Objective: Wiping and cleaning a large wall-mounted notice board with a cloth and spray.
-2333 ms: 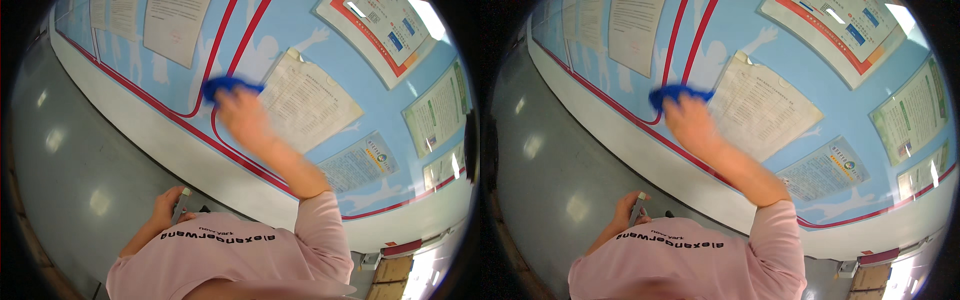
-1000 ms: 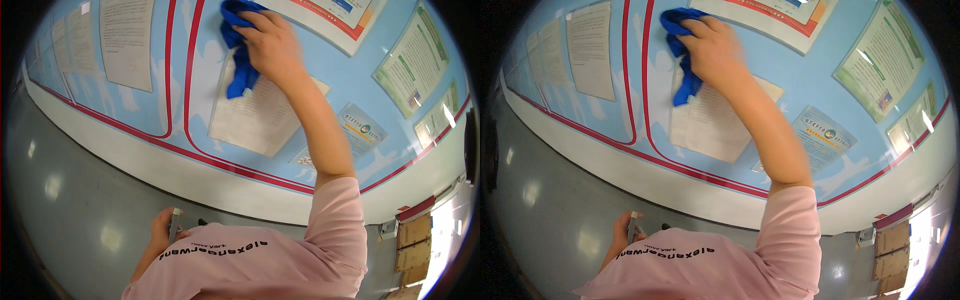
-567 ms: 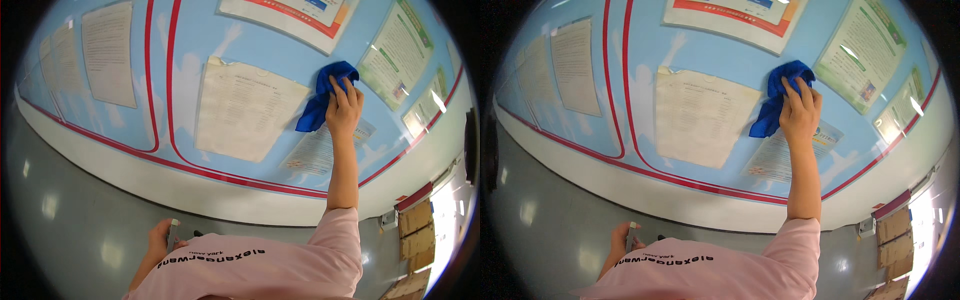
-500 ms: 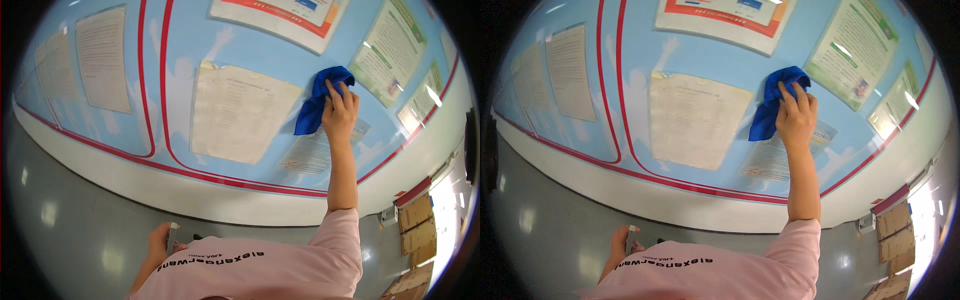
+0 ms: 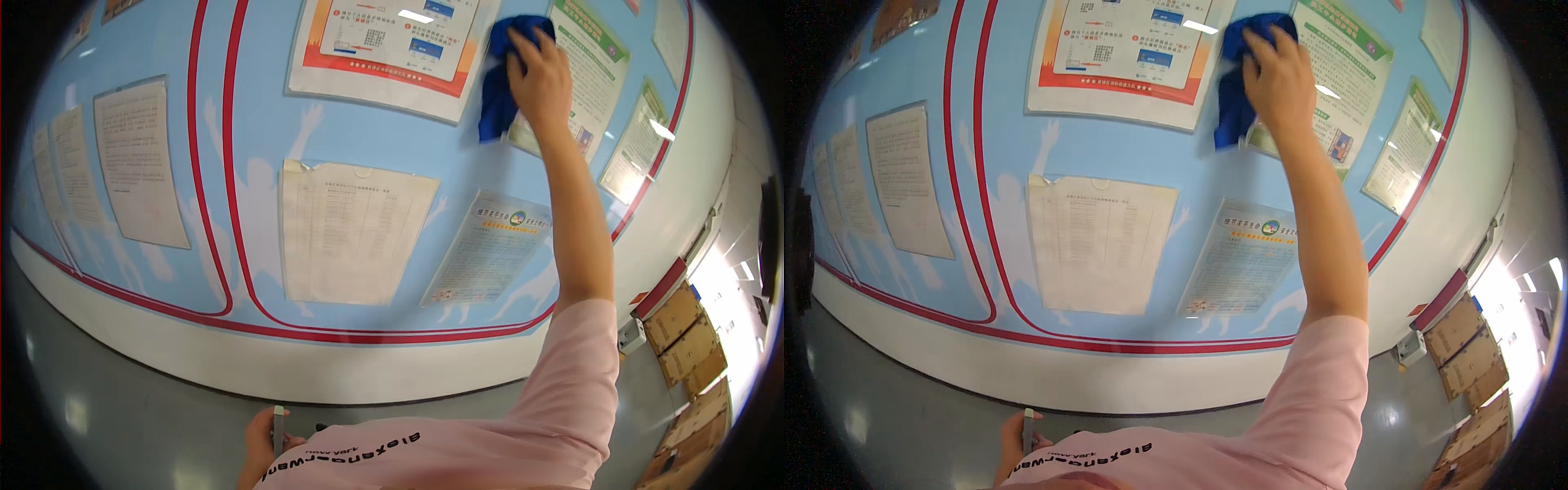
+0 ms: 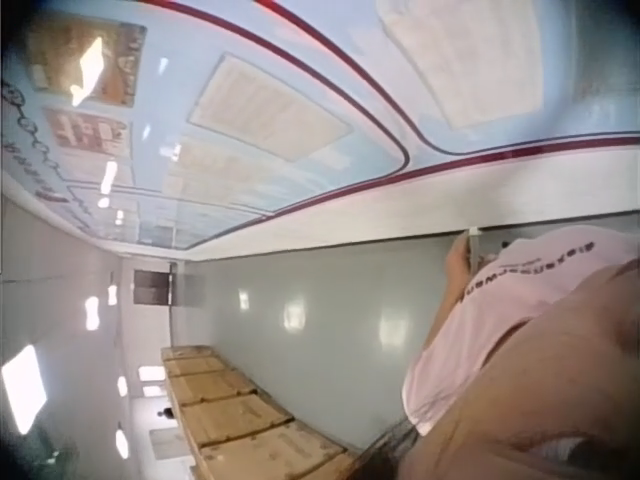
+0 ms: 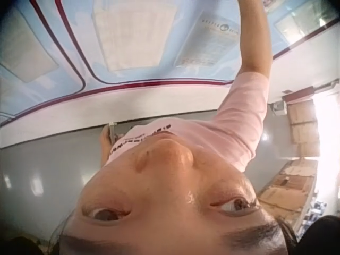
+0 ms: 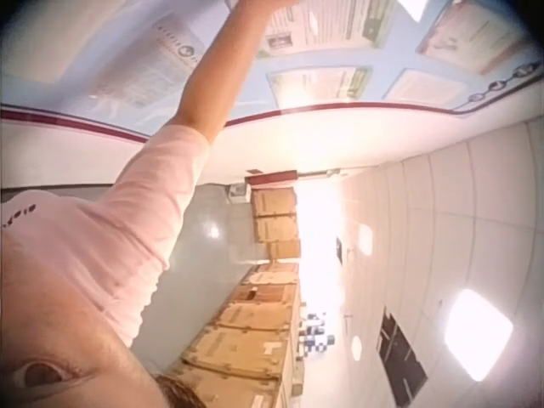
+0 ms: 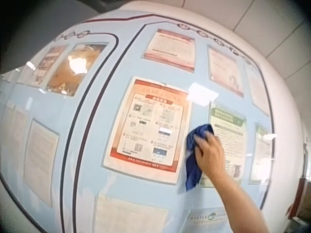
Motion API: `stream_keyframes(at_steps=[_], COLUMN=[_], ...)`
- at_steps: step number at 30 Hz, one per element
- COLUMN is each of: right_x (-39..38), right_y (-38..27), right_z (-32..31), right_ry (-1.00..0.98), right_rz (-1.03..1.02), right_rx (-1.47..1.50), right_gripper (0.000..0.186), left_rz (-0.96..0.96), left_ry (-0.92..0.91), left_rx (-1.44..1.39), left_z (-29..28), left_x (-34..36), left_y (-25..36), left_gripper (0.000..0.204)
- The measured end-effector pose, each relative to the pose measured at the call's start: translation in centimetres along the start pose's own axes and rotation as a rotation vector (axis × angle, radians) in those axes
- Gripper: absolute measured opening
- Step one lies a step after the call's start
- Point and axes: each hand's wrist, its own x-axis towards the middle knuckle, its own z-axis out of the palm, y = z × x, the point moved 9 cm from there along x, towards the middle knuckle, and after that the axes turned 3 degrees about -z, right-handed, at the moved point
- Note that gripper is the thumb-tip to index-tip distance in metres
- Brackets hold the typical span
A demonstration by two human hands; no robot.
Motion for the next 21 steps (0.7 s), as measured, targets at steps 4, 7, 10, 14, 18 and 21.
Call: stream_keyframes(at_steps=[4,7,10,14,18,21], right_x=[5.8,10.8,12.5,13.8,10.5,7.3], right_y=[4.9,7.8,9.2,10.3,4.5,0.2], right_z=[2.9,3.8,5.1,7.2,4.7,3.6], right_ry=[-0.012,-0.047,-0.074,-0.134,-0.207,-0.169], right_rz=[0.129,0.126,0.162,0.006,0.25,-0.007], right_rx=[-0.012,-0.031,-0.124,-0.218,-0.231,-0.431], right_gripper=[0.037,0.036,0.039,0.044,0.038,0.018], left_rz=[-0.017,-0.034,-0.098,-0.127,0.222,-0.022], left_ry=[0.049,0.061,0.107,0.131,0.272,0.254], left_rx=[0.104,0.101,0.086,0.05,0.169,0.063], left_z=[-0.7,-1.0,-1.2,-1.5,-2.2,-2.2], left_x=[-0.2,-0.2,-0.8,-0.1,-0.4,0.6], left_y=[-0.8,-0.3,0.7,-0.5,-1.0,-2.7], left_gripper=[0.063,0.064,0.057,0.049,0.047,0.048])
